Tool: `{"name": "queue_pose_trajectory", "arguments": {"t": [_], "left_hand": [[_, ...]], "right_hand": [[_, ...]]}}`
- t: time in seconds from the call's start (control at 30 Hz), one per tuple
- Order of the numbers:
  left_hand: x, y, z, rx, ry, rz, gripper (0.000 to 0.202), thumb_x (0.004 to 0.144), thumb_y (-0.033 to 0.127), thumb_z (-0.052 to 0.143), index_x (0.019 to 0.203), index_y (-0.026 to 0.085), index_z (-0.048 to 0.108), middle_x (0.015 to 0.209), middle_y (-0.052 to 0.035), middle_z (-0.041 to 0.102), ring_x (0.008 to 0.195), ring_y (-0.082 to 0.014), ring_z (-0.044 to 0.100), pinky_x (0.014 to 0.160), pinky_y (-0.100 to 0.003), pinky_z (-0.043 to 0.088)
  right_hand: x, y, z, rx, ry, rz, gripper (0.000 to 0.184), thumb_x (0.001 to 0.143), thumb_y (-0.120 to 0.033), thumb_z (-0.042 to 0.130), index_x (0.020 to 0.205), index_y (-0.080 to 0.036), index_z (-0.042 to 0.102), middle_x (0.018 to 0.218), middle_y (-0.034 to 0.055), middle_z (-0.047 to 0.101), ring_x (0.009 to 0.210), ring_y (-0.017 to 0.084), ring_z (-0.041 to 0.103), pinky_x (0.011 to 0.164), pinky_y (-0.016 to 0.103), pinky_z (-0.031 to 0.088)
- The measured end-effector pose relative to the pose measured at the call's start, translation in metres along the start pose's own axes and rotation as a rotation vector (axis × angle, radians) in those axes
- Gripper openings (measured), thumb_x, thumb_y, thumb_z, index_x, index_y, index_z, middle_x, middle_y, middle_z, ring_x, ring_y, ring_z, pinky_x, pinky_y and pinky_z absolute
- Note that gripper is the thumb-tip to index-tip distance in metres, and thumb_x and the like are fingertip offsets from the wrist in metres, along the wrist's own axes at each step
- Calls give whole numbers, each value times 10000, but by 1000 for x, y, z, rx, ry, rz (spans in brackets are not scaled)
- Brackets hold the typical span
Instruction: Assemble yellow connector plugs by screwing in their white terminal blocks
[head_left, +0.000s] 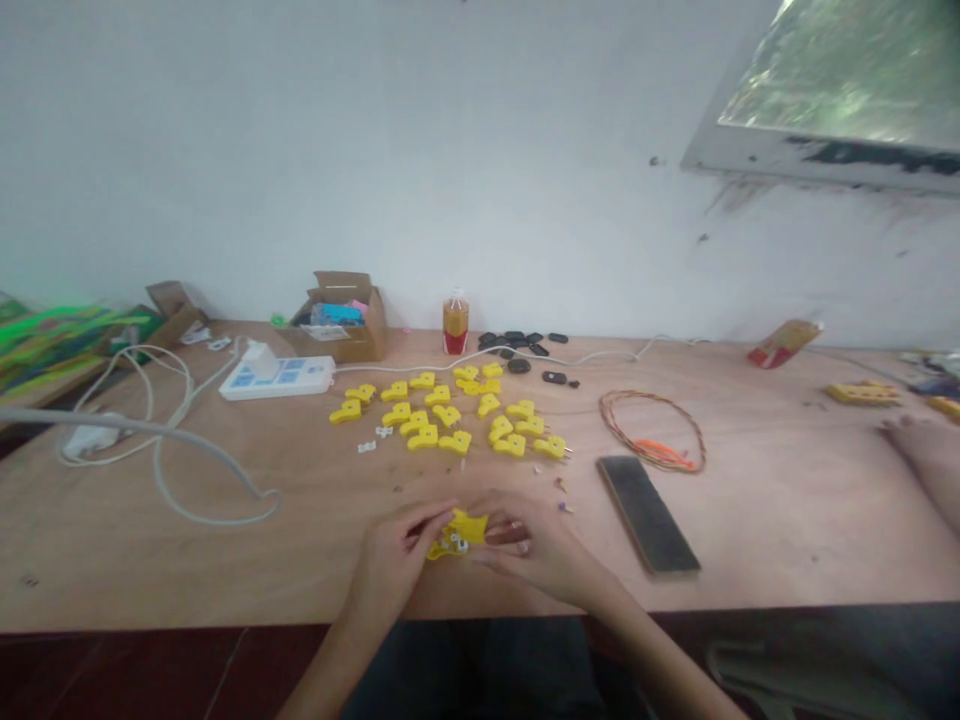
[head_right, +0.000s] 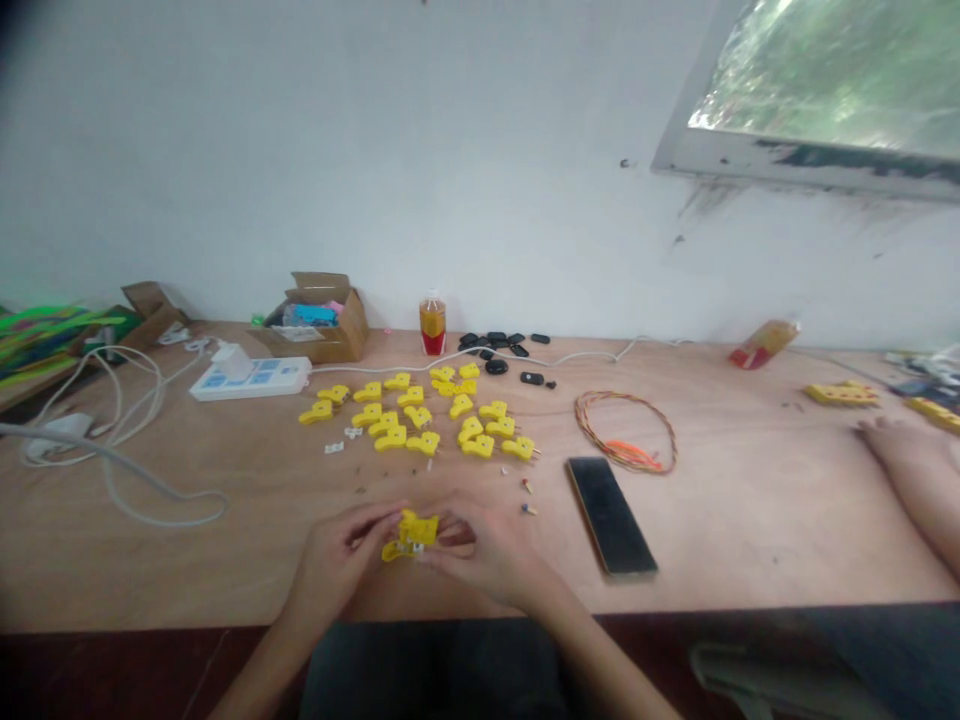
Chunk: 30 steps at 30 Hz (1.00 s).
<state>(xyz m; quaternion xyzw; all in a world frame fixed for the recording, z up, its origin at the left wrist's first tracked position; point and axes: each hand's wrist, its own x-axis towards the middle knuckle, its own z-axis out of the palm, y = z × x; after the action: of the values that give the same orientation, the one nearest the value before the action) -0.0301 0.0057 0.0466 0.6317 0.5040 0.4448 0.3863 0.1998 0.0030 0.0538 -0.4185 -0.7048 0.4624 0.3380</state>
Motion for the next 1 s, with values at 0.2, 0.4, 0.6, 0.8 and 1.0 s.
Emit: {"name": "queue_pose_trajectory", "arguments": {"t": [0.2,0.4,0.6,0.8,1.0], "left_hand": [[-48,-26,-14,157,58,324,232,1039,318,629,1046,325,862,1041,-15,867,933,-241,845,911,-363,690],[-58,-49,-16,304,100,278,432,939,409,786,1359,334,720,1316,-63,792,1173,-305,777,1021,-459,646],[-45,-61,-11,341,65,129,618,935,345,767,1515,328,554,1110,-24,836,1037,-272,805,955,-447,664],[-47,-58,-8,379,67,146,528,954,311,718,1470,332,604,1094,-33,824,1006,-273,800,919,-422,670],[-47,-57,-7,433,90,216,477,954,247,691,1422,320,641,1163,-46,819,1045,-278,794,897,-414,674]], "right_hand": [[3,7,20,162,-119,76,427,870,-619,787,1004,-214,768,1041,71,835,969,253,824,891,401,678],[9,14,22,113,-78,43,383,853,-425,852,1162,-231,735,1218,89,800,1145,272,775,1017,440,622],[15,12,31,-129,-34,-10,383,825,-82,794,1160,-266,776,1212,60,795,1179,287,718,1062,471,548],[15,11,30,-263,-80,-27,395,883,-112,760,1234,-294,761,1251,57,789,1199,292,706,1077,470,524],[15,7,22,-316,-125,-50,437,903,-108,720,1303,-283,741,1304,63,780,1234,277,703,1100,459,523]]}}
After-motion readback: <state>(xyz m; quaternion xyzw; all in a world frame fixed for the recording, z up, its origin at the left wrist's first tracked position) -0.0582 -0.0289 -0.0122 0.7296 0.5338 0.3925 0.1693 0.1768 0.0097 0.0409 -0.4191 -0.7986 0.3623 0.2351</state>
